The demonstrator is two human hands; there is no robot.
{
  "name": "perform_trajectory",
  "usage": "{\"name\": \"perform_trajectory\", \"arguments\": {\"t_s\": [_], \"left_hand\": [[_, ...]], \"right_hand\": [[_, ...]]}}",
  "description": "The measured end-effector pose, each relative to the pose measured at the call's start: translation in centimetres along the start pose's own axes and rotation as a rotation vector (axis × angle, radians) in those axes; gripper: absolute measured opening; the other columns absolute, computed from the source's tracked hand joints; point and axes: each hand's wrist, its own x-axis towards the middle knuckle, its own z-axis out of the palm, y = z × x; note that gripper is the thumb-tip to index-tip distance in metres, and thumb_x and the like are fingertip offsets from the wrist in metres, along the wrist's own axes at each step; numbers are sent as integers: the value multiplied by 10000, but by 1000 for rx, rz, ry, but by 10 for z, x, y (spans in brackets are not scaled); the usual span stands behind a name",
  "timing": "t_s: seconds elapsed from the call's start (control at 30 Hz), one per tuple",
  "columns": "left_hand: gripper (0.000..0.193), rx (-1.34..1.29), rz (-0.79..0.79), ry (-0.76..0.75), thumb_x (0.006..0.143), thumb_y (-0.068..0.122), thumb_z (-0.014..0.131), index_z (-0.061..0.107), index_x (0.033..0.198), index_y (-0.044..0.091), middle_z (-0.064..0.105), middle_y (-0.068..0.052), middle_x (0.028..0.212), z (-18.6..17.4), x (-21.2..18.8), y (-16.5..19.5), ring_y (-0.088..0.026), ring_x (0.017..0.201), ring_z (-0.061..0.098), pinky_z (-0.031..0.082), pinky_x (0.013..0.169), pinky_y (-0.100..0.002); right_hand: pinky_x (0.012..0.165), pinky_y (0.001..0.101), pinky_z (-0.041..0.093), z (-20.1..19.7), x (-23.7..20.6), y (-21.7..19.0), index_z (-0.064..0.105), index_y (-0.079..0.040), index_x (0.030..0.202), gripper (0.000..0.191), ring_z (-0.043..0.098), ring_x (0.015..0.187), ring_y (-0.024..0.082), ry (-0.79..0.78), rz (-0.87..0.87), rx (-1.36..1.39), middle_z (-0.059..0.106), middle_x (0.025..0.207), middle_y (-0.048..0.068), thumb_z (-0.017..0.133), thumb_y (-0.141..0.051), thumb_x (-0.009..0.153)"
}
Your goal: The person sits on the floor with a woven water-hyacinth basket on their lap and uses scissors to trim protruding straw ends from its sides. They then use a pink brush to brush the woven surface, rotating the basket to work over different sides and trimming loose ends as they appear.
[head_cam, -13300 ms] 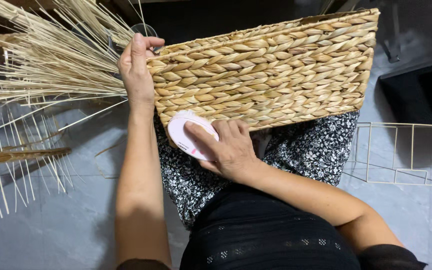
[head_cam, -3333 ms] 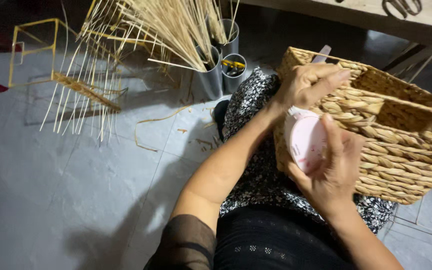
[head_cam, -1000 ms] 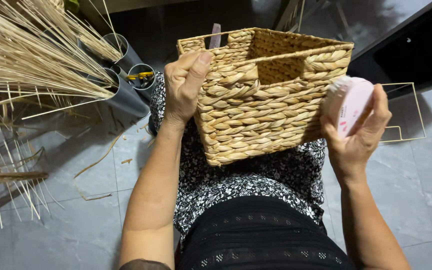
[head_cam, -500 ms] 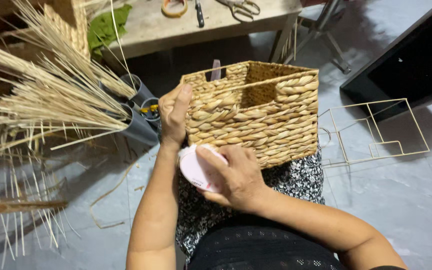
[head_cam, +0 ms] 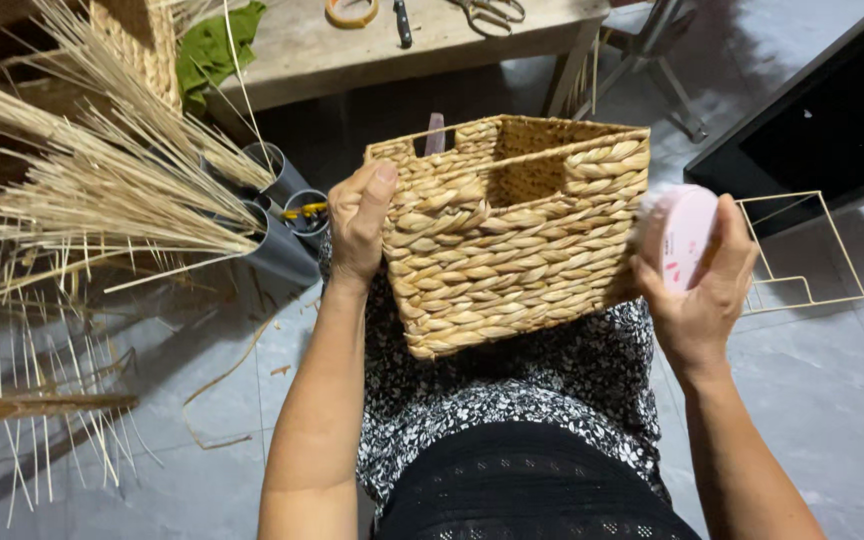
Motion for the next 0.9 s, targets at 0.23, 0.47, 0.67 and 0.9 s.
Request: {"name": "perform_trajectory", "arguments": {"t_s": [0.23, 0.47, 0.67, 0.9], "left_hand": [[336, -101, 16, 0, 1087, 275, 546, 610, 870, 27, 576, 57, 863, 1, 1, 2, -38, 807, 466, 408, 750, -230], [340, -85, -33, 45, 1089, 270, 544, 601, 851, 33, 548, 59, 813, -1, -1, 2, -34, 765, 441, 392, 707, -232], [386, 4, 6, 19, 1107, 292, 540, 520, 809, 45, 463, 57, 771, -5, 2, -3, -56, 745, 383, 347, 682, -250], [372, 46, 58, 18, 1090, 289, 533, 531, 832, 21, 492, 42, 795, -1, -1, -5, -69, 772, 419, 368, 711, -262]], "right_hand": [[974, 485, 456, 35, -21, -76, 310, -88, 1556, 984, 556, 1141, 304, -153, -454, 188, 569, 1331, 157, 844, -407, 793], [886, 475, 449, 50, -30, -146, 397, -152, 1525, 990, 603, 1024, 305, -379, -595, 270, 604, 1121, 143, 840, -480, 703], [909, 442, 493, 51, -2, -74, 395, -133, 1564, 953, 628, 1005, 265, -147, -458, 310, 646, 1223, 123, 881, -397, 788], [1173, 379, 449, 19, 6, -13, 309, -97, 1617, 882, 493, 1348, 245, -52, -34, 225, 433, 1480, 121, 871, -271, 960]]}}
